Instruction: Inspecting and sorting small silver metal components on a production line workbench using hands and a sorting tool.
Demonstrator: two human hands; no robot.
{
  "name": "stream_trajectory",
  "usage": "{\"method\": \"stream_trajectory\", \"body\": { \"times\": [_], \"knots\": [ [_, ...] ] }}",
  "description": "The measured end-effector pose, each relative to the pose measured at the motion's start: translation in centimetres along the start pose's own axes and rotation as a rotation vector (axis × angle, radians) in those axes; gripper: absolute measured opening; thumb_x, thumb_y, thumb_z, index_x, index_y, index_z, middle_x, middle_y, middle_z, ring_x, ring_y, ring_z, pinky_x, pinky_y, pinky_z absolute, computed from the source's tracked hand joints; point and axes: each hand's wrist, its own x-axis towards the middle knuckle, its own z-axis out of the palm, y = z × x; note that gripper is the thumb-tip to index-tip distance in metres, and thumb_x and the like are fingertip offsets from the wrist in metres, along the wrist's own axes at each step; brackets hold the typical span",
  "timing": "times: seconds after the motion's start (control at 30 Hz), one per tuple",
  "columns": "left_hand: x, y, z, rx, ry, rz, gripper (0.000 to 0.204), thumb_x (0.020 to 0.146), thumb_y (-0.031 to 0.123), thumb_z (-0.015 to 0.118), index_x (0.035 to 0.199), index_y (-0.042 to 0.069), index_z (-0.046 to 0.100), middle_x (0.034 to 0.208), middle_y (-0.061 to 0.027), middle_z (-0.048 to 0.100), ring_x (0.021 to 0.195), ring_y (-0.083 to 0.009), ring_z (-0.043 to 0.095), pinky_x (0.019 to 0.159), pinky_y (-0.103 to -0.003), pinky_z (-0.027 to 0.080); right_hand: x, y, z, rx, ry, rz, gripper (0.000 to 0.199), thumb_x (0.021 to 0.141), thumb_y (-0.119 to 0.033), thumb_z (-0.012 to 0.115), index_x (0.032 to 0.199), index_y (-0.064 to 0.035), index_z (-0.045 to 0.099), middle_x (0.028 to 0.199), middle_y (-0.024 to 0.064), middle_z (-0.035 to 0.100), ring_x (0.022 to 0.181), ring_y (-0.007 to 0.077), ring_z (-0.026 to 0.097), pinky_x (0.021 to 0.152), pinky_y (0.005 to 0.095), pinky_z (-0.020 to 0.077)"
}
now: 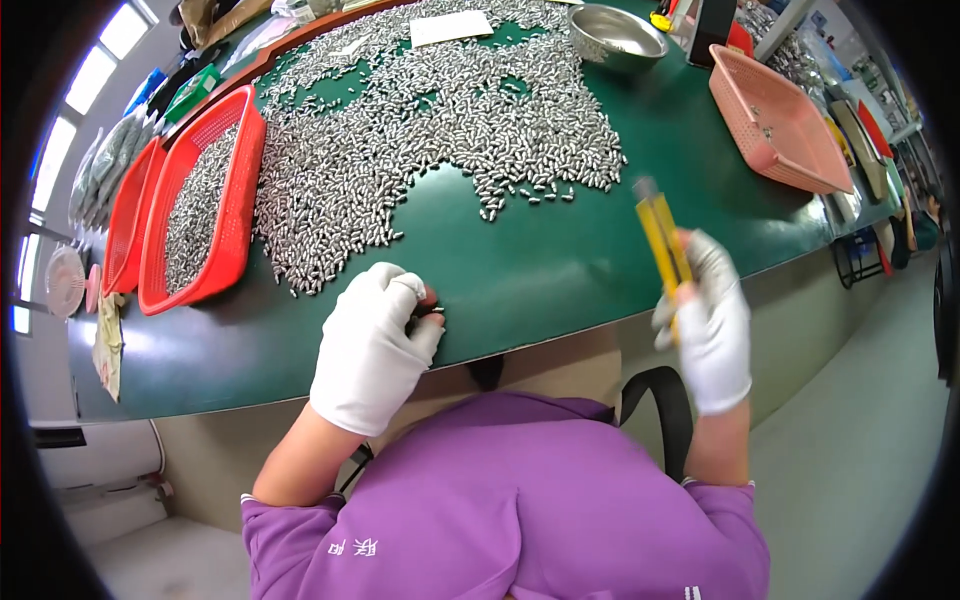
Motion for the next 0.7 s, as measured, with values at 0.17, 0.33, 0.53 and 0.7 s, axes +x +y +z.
{"method": "stream_trajectory", "body": {
  "times": [0.17,0.33,0.53,0.7],
  "knots": [
    [0.0,-0.3,0.6,0.001,0.047,0.081,0.015,0.071,-0.004,0.069,0.082,0.003,0.061,0.082,-0.0085,0.056,0.072,-0.0234,0.057,0.064,-0.032,0.046,-3.3,0.8,3.8,-0.541,-0.279,-0.397,0.050,0.081,-0.004,0.058,0.130,-0.0098,0.050,0.096,0.0144,0.059,0.075,0.0362,0.062,0.066,0.0439,0.0522],
    [-0.1,-0.5,0.8,-0.027,0.068,0.087,0.015,0.071,-0.007,0.068,0.080,0.002,0.060,0.080,-0.0074,0.055,0.070,-0.0205,0.055,0.061,-0.029,0.045,-4.1,0.8,5.9,-0.773,-0.378,-0.434,0.063,0.079,-0.009,0.059,0.140,-0.0119,0.045,0.082,0.0098,0.054,0.055,0.0263,0.057,0.050,0.0377,0.0488],
    [-0.2,-0.9,0.8,-0.095,0.040,-0.015,0.013,0.070,0.000,0.071,0.077,0.005,0.060,0.081,-0.0091,0.058,0.076,-0.0283,0.058,0.067,-0.037,0.047,-4.2,0.0,7.2,-0.998,-0.371,-0.592,0.067,0.071,0.000,0.061,0.136,-0.0090,0.052,0.075,0.0048,0.057,0.053,0.0202,0.057,0.046,0.0336,0.0476],
    [-0.2,-0.9,0.7,-0.109,0.055,-0.005,0.015,0.069,-0.001,0.072,0.076,0.005,0.060,0.080,-0.0086,0.058,0.075,-0.0278,0.058,0.066,-0.036,0.047,-4.1,0.3,7.8,-0.975,-0.399,-0.657,0.053,0.081,-0.012,0.057,0.133,-0.0048,0.054,0.069,0.0037,0.050,0.048,0.0146,0.053,0.042,0.0302,0.0433]
  ]
}}
